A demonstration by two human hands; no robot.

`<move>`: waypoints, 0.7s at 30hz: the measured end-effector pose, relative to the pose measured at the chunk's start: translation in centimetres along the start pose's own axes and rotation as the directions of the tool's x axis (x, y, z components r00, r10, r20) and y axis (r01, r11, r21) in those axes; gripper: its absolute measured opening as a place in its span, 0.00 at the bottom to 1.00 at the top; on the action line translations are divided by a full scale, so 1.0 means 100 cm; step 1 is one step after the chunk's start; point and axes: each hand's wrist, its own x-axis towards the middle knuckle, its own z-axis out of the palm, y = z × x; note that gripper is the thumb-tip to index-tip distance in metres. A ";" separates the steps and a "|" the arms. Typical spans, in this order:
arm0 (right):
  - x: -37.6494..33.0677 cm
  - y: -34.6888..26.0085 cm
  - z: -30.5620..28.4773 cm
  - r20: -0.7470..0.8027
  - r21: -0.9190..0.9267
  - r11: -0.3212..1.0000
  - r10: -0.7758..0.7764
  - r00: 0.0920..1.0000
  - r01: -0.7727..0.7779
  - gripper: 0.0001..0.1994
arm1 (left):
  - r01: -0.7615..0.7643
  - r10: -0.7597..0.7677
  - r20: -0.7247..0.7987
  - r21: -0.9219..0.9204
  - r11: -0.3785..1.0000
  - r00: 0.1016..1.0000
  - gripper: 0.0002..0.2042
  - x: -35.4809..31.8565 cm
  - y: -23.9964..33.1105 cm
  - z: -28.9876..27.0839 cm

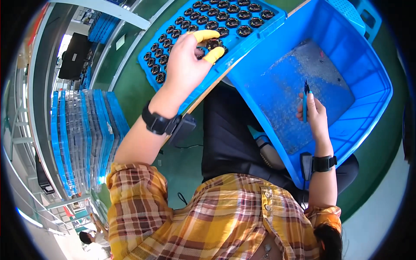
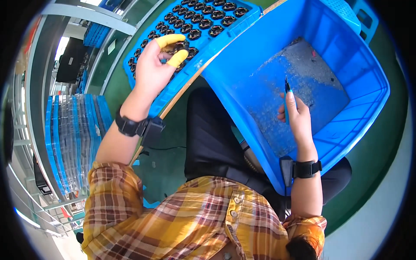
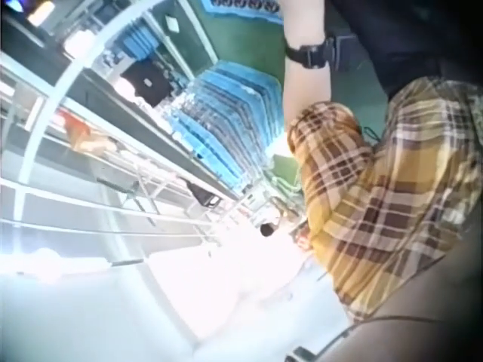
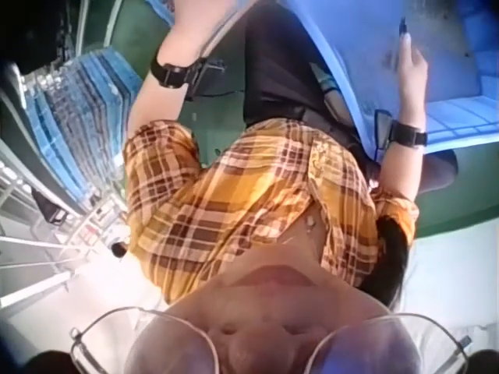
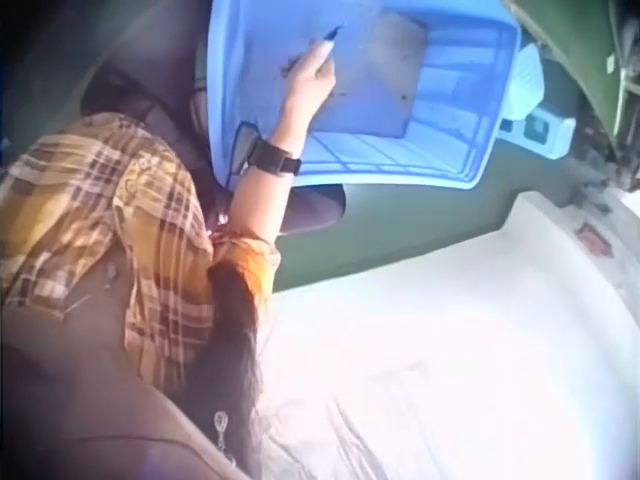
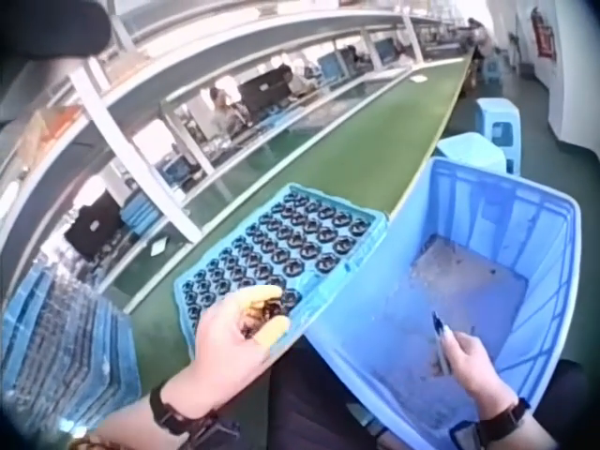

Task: Trim excess material from electronic components using pliers at a factory workstation.

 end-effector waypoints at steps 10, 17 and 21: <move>-0.010 0.000 -0.021 -0.029 -0.015 0.999 -0.044 0.999 0.044 0.28 | -0.101 0.055 0.155 0.310 0.945 0.986 0.17 0.036 0.005 0.028; -0.011 -0.006 -0.023 -0.015 -0.049 0.996 -0.073 0.997 0.073 0.28 | 0.007 -0.040 0.218 0.151 0.988 0.975 0.17 0.029 0.003 0.017; -0.012 -0.007 -0.024 -0.046 -0.064 0.997 -0.057 0.997 0.054 0.27 | -0.010 -0.054 0.290 0.215 0.977 0.955 0.18 0.026 0.009 0.005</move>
